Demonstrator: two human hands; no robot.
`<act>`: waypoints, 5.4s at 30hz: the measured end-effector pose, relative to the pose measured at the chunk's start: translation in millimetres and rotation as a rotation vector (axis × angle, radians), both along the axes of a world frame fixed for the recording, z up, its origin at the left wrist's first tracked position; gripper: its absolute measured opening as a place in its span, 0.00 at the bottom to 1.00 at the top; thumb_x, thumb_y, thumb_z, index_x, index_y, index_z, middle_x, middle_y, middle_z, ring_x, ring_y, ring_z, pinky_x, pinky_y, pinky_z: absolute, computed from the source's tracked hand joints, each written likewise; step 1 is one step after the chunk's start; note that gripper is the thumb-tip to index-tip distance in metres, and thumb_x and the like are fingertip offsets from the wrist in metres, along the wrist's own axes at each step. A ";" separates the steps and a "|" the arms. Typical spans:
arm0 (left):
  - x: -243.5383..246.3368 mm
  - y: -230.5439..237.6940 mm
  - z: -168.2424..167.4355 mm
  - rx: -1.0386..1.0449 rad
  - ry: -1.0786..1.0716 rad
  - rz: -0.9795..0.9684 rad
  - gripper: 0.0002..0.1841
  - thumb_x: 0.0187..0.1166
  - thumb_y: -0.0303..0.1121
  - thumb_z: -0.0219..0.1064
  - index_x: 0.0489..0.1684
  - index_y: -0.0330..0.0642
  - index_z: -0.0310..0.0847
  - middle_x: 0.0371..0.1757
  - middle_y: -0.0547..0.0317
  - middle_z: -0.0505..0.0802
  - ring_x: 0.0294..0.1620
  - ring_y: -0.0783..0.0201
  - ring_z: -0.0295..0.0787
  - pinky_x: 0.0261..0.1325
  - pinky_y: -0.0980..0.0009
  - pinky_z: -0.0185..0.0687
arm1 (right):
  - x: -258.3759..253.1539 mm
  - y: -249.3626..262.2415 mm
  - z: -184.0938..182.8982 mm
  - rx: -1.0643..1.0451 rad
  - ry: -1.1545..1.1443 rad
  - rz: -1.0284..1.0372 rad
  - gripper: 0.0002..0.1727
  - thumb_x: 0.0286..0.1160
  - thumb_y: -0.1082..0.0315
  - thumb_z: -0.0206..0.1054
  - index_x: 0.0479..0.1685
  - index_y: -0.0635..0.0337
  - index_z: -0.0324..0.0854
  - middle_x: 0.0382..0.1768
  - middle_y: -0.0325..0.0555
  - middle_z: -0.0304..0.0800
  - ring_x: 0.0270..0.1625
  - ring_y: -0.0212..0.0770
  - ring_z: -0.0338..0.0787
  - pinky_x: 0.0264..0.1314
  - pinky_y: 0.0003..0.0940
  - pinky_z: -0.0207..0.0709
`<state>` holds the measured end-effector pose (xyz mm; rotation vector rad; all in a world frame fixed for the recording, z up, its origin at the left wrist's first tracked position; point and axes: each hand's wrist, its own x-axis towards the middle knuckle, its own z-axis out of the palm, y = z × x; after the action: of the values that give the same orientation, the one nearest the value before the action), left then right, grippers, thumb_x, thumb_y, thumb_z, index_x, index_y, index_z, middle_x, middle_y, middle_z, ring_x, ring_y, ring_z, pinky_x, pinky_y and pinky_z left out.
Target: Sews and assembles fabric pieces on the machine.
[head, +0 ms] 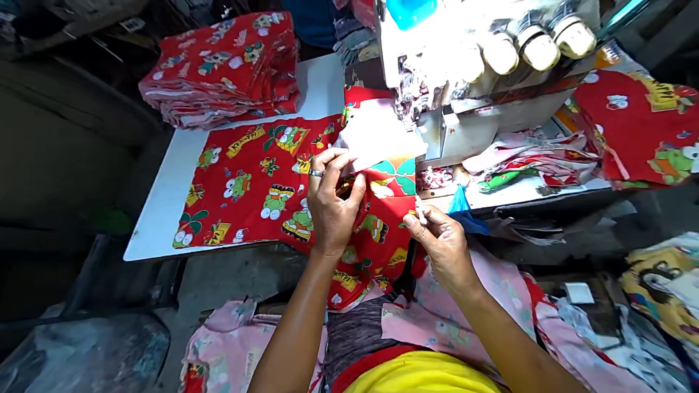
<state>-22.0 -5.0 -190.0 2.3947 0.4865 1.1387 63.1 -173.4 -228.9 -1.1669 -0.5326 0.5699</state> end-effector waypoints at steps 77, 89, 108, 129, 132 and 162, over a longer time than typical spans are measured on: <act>32.7 -33.8 20.0 0.395 0.261 -0.059 0.19 0.83 0.29 0.65 0.73 0.41 0.83 0.77 0.49 0.84 0.76 0.50 0.80 0.82 0.51 0.64 | 49.4 15.9 25.4 0.040 -0.031 0.012 0.15 0.70 0.73 0.76 0.55 0.58 0.84 0.29 0.40 0.84 0.21 0.28 0.74 0.19 0.17 0.66; 24.7 -12.3 20.3 0.205 0.159 -0.116 0.21 0.75 0.21 0.66 0.67 0.41 0.87 0.58 0.49 0.94 0.61 0.55 0.89 0.75 0.52 0.73 | 51.0 11.9 33.5 0.112 0.335 0.269 0.19 0.73 0.76 0.71 0.63 0.58 0.80 0.37 0.41 0.87 0.36 0.27 0.86 0.40 0.22 0.83; 19.2 -3.1 34.3 0.090 0.180 -0.145 0.22 0.69 0.15 0.61 0.60 0.38 0.91 0.55 0.45 0.94 0.58 0.55 0.88 0.63 0.64 0.78 | 43.7 16.1 27.8 0.074 0.085 0.141 0.11 0.86 0.63 0.63 0.57 0.58 0.84 0.43 0.38 0.89 0.40 0.26 0.88 0.46 0.23 0.85; 19.1 -31.8 1.5 0.443 -0.048 -0.161 0.07 0.78 0.28 0.72 0.46 0.41 0.96 0.54 0.51 0.96 0.63 0.53 0.89 0.74 0.57 0.74 | 32.7 -2.3 32.2 0.020 -0.024 0.028 0.09 0.81 0.75 0.66 0.55 0.67 0.86 0.41 0.47 0.93 0.34 0.33 0.93 0.40 0.27 0.90; 18.7 -39.4 -4.0 0.389 -0.096 -0.109 0.05 0.74 0.29 0.77 0.43 0.41 0.95 0.42 0.49 0.90 0.51 0.55 0.84 0.60 0.64 0.76 | 32.6 -4.2 31.1 -0.003 -0.039 0.021 0.08 0.81 0.74 0.67 0.53 0.65 0.86 0.40 0.45 0.92 0.34 0.32 0.91 0.39 0.25 0.88; 25.2 -15.5 -27.6 0.562 0.048 -0.204 0.15 0.80 0.28 0.67 0.63 0.44 0.82 0.75 0.48 0.85 0.85 0.48 0.70 0.91 0.45 0.44 | 22.5 -11.8 22.3 -0.106 -0.295 -0.130 0.11 0.75 0.74 0.72 0.54 0.58 0.83 0.40 0.39 0.93 0.37 0.31 0.92 0.41 0.25 0.89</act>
<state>3.2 -20.5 -217.6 2.8629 -0.0859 1.2483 85.5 -185.2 -206.5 -1.3864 -0.6779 0.3189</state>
